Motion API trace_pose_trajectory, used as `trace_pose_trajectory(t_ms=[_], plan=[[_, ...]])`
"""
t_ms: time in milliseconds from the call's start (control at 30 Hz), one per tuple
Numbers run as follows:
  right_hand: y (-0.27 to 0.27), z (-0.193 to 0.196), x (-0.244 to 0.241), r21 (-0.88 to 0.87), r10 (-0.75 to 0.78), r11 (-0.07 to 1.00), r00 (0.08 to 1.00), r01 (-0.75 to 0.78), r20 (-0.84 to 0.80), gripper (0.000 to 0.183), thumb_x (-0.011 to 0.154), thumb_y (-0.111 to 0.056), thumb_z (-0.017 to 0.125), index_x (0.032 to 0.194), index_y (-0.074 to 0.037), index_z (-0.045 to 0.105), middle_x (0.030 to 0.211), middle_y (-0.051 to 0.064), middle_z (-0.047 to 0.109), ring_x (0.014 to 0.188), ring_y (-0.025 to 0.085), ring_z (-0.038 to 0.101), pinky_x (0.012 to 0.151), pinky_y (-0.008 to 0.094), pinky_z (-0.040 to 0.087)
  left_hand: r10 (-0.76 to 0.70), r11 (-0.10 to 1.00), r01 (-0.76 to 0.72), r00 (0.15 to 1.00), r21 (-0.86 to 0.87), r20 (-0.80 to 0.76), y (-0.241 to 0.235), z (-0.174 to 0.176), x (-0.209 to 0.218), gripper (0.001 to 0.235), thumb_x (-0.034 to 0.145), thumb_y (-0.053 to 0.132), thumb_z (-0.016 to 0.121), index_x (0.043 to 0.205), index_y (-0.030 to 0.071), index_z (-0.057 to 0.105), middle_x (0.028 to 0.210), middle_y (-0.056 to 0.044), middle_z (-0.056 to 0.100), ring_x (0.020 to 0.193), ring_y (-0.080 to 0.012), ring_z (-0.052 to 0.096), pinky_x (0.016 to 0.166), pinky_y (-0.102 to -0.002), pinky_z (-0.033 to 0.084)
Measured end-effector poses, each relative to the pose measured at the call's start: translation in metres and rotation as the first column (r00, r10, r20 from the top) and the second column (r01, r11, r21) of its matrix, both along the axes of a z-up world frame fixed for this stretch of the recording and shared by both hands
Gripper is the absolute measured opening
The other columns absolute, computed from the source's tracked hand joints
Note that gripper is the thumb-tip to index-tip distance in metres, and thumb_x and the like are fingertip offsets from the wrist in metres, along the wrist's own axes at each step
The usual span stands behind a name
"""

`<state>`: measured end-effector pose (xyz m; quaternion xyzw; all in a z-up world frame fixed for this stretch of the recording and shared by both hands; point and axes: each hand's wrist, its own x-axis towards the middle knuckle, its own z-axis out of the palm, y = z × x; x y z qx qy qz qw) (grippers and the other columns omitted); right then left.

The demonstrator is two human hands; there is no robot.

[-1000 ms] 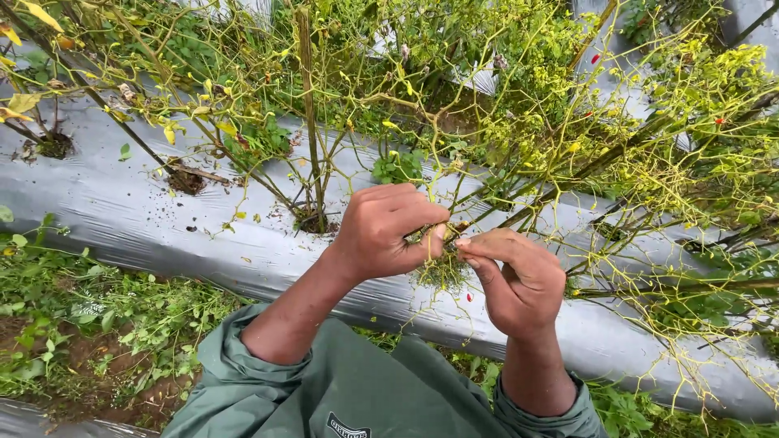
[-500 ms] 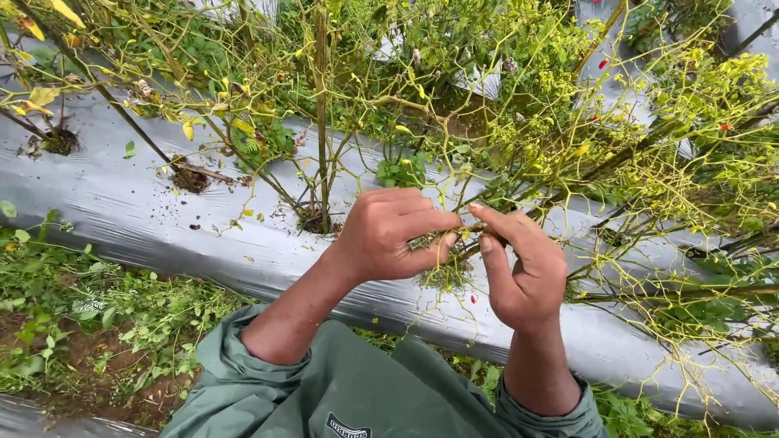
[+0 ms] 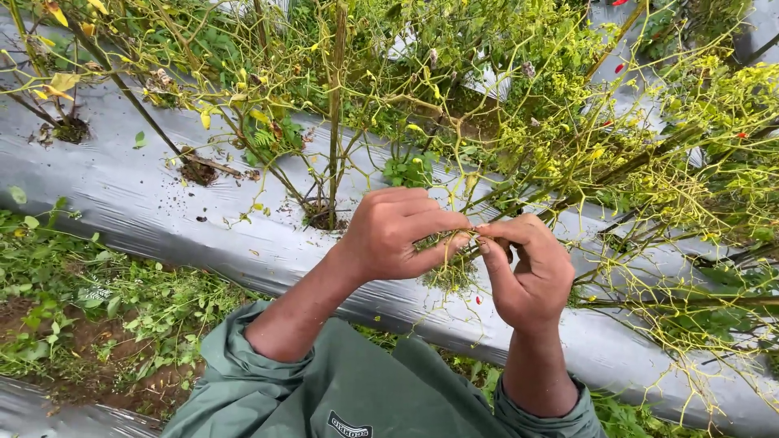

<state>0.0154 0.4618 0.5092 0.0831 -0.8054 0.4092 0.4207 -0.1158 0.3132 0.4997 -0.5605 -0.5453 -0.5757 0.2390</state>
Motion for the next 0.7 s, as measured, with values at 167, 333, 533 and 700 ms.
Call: trace_pose_trajectory(t_ms=[167, 333, 533, 700], plan=[[0.003, -0.006, -0.001, -0.018, -0.008, 1.000, 1.000, 0.008, -0.024, 0.009, 0.093, 0.002, 0.072, 0.100, 0.006, 0.074, 0.087, 0.018, 0.065, 0.077, 0.021, 0.062, 0.066, 0.031, 0.055, 0.008, 1.000, -0.008, 1.000, 0.004, -0.017, 0.001, 0.000, -0.001, 0.017, 0.095, 0.026, 0.067, 0.097, 0.016, 0.080, 0.052, 0.000, 0.051, 0.050, -0.0176, 0.052, 0.049, -0.030, 0.051], [0.001, -0.002, 0.000, 0.022, -0.021, 1.000, 0.997, 0.022, -0.071, 0.006, 0.094, 0.000, 0.072, 0.099, 0.004, 0.074, 0.103, 0.021, 0.066, 0.094, 0.026, 0.067, 0.075, 0.036, 0.058, -0.005, 1.000, 0.005, 1.000, 0.022, -0.013, 0.003, -0.002, 0.000, 0.014, 0.094, 0.023, 0.070, 0.098, 0.016, 0.081, 0.051, 0.000, 0.049, 0.048, -0.0177, 0.051, 0.049, -0.031, 0.052], [0.002, -0.010, 0.003, -0.060, 0.037, 0.997, 0.996, -0.042, -0.079, 0.004, 0.092, 0.006, 0.068, 0.092, 0.009, 0.071, 0.084, 0.021, 0.070, 0.062, 0.019, 0.063, 0.056, 0.032, 0.057, -0.009, 0.995, 0.002, 0.997, 0.098, 0.079, 0.004, -0.005, -0.005, 0.012, 0.095, 0.021, 0.069, 0.095, 0.015, 0.080, 0.050, 0.000, 0.045, 0.046, -0.0196, 0.050, 0.047, -0.033, 0.051], [0.008, -0.014, 0.005, -0.067, 0.027, 0.997, 0.995, -0.033, -0.092, 0.007, 0.095, 0.008, 0.063, 0.094, 0.011, 0.069, 0.081, 0.022, 0.070, 0.061, 0.021, 0.064, 0.058, 0.033, 0.057, -0.001, 0.991, -0.012, 0.995, 0.130, 0.096, 0.002, -0.001, -0.009, 0.010, 0.095, 0.019, 0.071, 0.097, 0.014, 0.079, 0.049, 0.001, 0.037, 0.045, -0.0204, 0.046, 0.049, -0.034, 0.051]])
